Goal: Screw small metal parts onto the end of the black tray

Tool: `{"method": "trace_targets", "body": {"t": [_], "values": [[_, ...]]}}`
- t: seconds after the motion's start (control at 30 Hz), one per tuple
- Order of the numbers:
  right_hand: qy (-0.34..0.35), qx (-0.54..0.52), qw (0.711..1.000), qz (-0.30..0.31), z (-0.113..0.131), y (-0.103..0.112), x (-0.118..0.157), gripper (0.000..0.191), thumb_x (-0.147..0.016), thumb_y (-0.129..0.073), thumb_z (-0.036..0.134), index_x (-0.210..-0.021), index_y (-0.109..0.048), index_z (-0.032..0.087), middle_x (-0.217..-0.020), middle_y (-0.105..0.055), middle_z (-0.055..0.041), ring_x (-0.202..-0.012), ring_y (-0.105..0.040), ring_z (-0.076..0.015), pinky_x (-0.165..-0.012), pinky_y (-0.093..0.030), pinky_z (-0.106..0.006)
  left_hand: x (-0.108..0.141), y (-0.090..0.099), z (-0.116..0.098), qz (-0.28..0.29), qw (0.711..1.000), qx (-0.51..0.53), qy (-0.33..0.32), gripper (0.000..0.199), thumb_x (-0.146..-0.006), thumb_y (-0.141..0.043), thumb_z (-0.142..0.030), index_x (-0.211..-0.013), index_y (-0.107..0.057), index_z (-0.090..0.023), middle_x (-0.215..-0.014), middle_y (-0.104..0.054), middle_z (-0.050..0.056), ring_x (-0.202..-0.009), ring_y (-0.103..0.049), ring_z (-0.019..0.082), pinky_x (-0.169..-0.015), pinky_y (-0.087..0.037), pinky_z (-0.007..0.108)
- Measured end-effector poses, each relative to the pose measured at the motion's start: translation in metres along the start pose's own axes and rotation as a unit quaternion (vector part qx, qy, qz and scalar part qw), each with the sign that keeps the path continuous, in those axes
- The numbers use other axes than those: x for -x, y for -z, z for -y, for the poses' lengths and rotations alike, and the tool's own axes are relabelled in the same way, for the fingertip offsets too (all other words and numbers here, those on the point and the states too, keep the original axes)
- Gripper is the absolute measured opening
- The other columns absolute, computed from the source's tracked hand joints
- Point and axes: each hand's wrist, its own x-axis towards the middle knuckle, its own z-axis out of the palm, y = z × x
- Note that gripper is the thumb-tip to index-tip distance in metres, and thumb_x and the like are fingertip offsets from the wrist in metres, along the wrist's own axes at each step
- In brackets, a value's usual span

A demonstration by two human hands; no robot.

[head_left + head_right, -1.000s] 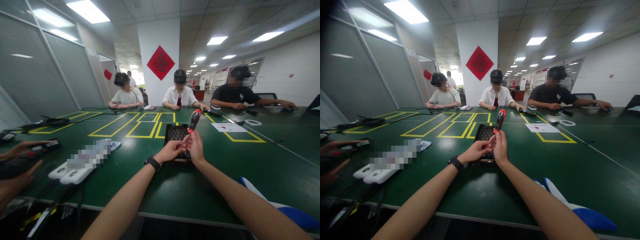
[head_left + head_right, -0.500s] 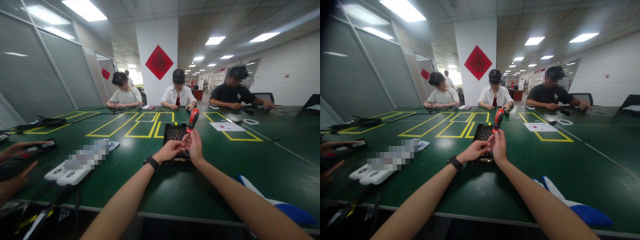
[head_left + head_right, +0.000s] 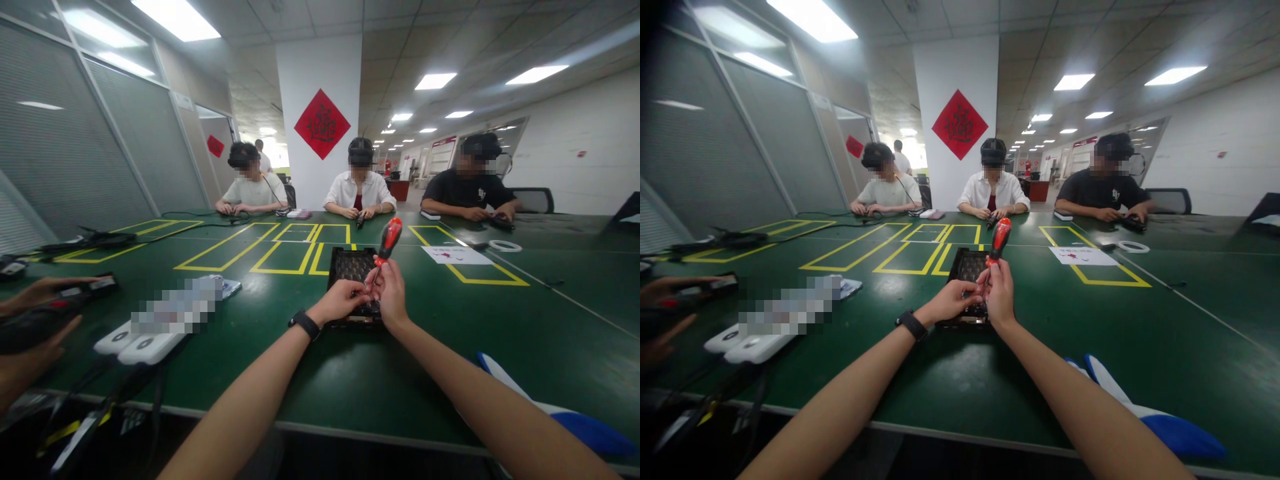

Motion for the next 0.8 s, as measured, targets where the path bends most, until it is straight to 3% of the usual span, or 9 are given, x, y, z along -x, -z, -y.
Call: {"method": "trace_targets", "body": {"t": [0.07,0.23,0.4,0.57,0.67,0.8], "values": [[-0.005,-0.005,1.0,0.004,0.0,0.0,0.0,0.029,-0.083,-0.04,0.046,-0.097,-0.045,0.021,-0.06,-0.05,0.005,-0.042,-0.045,-0.0057,-0.033,-0.027,-0.014,0.0,0.0,0.0,0.003,1.0,-0.008,-0.01,0.024,-0.081,-0.05,-0.031,-0.081,-0.064,-0.012,-0.077,-0.065,0.003,-0.072,-0.056,0.013,-0.069,-0.041,0.022],[0.007,-0.016,1.0,0.001,0.001,-0.002,0.002,0.024,-0.084,-0.041,0.042,-0.098,-0.044,0.022,-0.06,-0.049,0.0059,-0.043,-0.045,-0.0058,-0.034,-0.03,-0.014,-0.001,-0.005,0.007,-0.085,0.994,-0.07,0.022,0.032,-0.067,-0.065,-0.041,-0.082,-0.06,-0.013,-0.075,-0.061,0.001,-0.067,-0.053,0.012,-0.063,-0.04,0.022],[0.007,-0.01,1.0,0.001,0.002,-0.002,0.003,0.026,-0.084,-0.041,0.043,-0.1,-0.044,0.022,-0.061,-0.05,0.0058,-0.041,-0.044,-0.0056,-0.033,-0.029,-0.014,0.001,-0.004,0.009,-0.039,0.999,-0.035,0.009,0.026,-0.072,-0.06,-0.038,-0.075,-0.061,-0.012,-0.07,-0.06,0.0,-0.064,-0.052,0.011,-0.062,-0.04,0.021],[-0.001,-0.014,1.0,-0.004,0.002,0.001,0.0,0.03,-0.083,-0.041,0.044,-0.1,-0.047,0.02,-0.059,-0.049,0.005,-0.04,-0.044,-0.0057,-0.031,-0.027,-0.015,0.0,-0.002,0.003,0.013,1.0,-0.003,-0.015,0.022,-0.082,-0.049,-0.03,-0.08,-0.062,-0.012,-0.078,-0.064,0.002,-0.074,-0.056,0.013,-0.071,-0.041,0.022],[0.016,-0.019,1.0,-0.02,0.001,0.001,-0.001,0.03,-0.083,-0.042,0.044,-0.101,-0.047,0.02,-0.06,-0.05,0.0047,-0.041,-0.044,-0.0054,-0.033,-0.029,-0.014,-0.001,-0.004,0.002,-0.017,1.0,-0.006,-0.021,0.021,-0.081,-0.05,-0.031,-0.087,-0.06,-0.013,-0.084,-0.063,0.003,-0.077,-0.056,0.013,-0.073,-0.041,0.022],[0.023,-0.02,0.999,-0.029,0.0,0.001,-0.001,0.029,-0.083,-0.042,0.043,-0.101,-0.046,0.021,-0.061,-0.05,0.0048,-0.043,-0.046,-0.006,-0.033,-0.03,-0.014,-0.001,-0.006,0.005,-0.06,0.998,-0.027,0.007,0.026,-0.071,-0.062,-0.037,-0.081,-0.058,-0.013,-0.074,-0.06,0.001,-0.068,-0.053,0.012,-0.066,-0.041,0.022]]}}
